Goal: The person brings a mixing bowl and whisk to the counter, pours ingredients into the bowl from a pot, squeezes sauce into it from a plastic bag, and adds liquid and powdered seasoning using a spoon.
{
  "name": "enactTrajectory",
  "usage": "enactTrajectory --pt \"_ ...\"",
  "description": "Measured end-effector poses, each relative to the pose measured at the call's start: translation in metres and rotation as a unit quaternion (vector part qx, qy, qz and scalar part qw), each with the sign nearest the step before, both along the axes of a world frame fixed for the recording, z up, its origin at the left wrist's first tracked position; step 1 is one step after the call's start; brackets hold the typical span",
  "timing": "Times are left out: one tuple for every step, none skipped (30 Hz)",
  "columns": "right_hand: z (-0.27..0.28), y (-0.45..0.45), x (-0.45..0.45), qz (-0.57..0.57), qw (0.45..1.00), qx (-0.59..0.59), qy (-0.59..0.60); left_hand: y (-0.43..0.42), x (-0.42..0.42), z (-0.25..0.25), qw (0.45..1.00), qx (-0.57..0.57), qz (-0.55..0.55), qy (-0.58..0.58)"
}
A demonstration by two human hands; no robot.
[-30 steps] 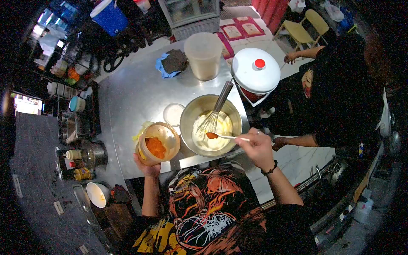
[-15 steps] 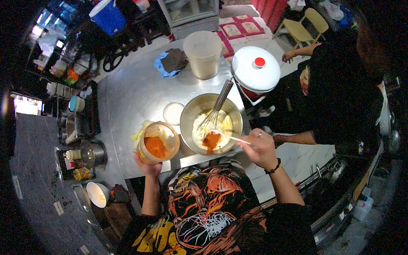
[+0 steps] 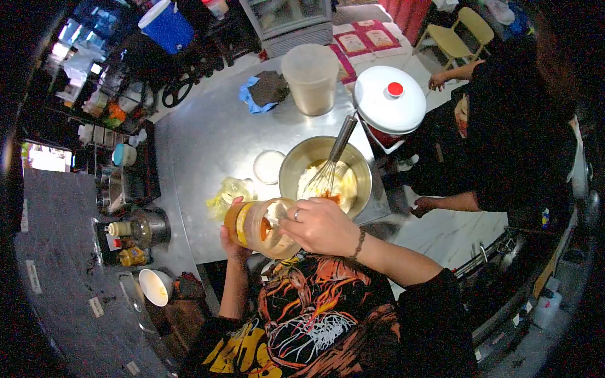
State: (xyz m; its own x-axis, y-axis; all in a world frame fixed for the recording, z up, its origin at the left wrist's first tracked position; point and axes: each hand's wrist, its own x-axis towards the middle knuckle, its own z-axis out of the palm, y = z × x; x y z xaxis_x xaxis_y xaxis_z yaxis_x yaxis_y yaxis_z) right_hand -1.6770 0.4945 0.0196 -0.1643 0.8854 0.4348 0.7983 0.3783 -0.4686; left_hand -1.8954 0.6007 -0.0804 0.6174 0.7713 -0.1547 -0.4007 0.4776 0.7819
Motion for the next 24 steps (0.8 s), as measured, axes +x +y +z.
enactTrajectory --pt "-0.001 0.001 -0.002 0.002 1.000 0.001 0.001 0.001 -0.001 0.000 1.000 0.001 0.002 0.001" --pt "-0.002 0.002 -0.003 0.006 1.000 -0.017 0.015 0.002 -0.001 -0.001 1.000 0.013 -0.005 -0.004" --pt "-0.003 0.003 -0.005 0.010 0.999 -0.035 0.028 0.002 -0.002 -0.001 1.000 0.024 -0.011 -0.009" --pt "-0.005 0.003 -0.006 0.013 0.999 -0.035 0.029 0.002 -0.002 -0.001 1.000 0.024 -0.009 -0.008" --pt "-0.008 0.002 -0.005 0.019 0.995 -0.068 0.065 0.001 -0.001 0.001 1.000 0.025 0.000 -0.004" --pt "-0.010 0.001 -0.005 0.024 0.990 -0.101 0.100 0.001 -0.001 0.001 1.000 0.026 0.009 0.000" --pt "-0.009 -0.001 -0.005 0.025 0.989 -0.102 0.099 0.000 -0.001 0.000 1.000 0.025 0.010 -0.001" --pt "-0.008 -0.002 -0.005 0.000 0.951 -0.191 0.242 0.001 -0.001 -0.002 1.000 0.025 0.007 0.000" --pt "-0.007 -0.003 -0.005 -0.025 0.884 -0.275 0.377 0.001 -0.001 -0.003 1.000 0.025 0.004 0.001" --pt "-0.017 -0.004 -0.005 -0.048 0.855 -0.279 0.434 0.001 -0.001 -0.004 1.000 0.026 0.005 0.001" --pt "-0.023 -0.005 -0.002 -0.047 0.856 -0.279 0.433 0.002 -0.001 -0.005 0.999 0.032 0.006 0.006" --pt "-0.027 -0.006 0.002 -0.075 0.800 -0.311 0.508 0.002 0.000 -0.005 0.999 0.038 0.007 0.012" --pt "-0.029 -0.006 0.006 -0.103 0.736 -0.339 0.577 0.003 0.001 -0.006 0.999 0.038 0.007 0.011" --pt "-0.023 -0.006 0.008 -0.128 0.701 -0.356 0.604 0.003 0.001 -0.007 0.999 0.037 0.016 0.011" --pt "-0.022 -0.008 0.011 -0.130 0.702 -0.355 0.604 0.004 0.003 -0.007 0.999 0.036 0.025 0.010" --pt "-0.021 -0.010 0.015 -0.149 0.674 -0.357 0.630 0.005 0.004 -0.008 0.999 0.037 0.023 0.009" --pt "-0.020 -0.013 0.020 -0.169 0.645 -0.358 0.654 0.006 0.005 -0.009 0.999 0.039 0.033 0.011" --pt "-0.019 -0.016 0.024 -0.183 0.631 -0.359 0.663 0.007 0.006 -0.011 0.998 0.041 0.043 0.014" --pt "-0.021 -0.021 0.029 -0.185 0.632 -0.358 0.662 0.008 0.006 -0.013 0.998 0.041 0.041 0.013" --pt "-0.026 -0.026 0.035 -0.196 0.634 -0.338 0.667 0.009 0.006 -0.014 0.998 0.031 0.052 0.011" --pt "-0.029 -0.031 0.040 -0.208 0.635 -0.318 0.672 0.010 0.006 -0.015 0.998 0.021 0.064 0.010" --pt "-0.029 -0.035 0.043 -0.228 0.646 -0.297 0.665 0.011 0.005 -0.015 0.998 -0.003 0.070 -0.008" --pt "-0.029 -0.040 0.049 -0.230 0.645 -0.297 0.665 0.012 0.004 -0.016 0.998 -0.004 0.068 -0.008" --pt "-0.028 -0.046 0.056 -0.249 0.661 -0.278 0.651 0.014 0.002 -0.018 0.997 -0.008 0.073 -0.018"
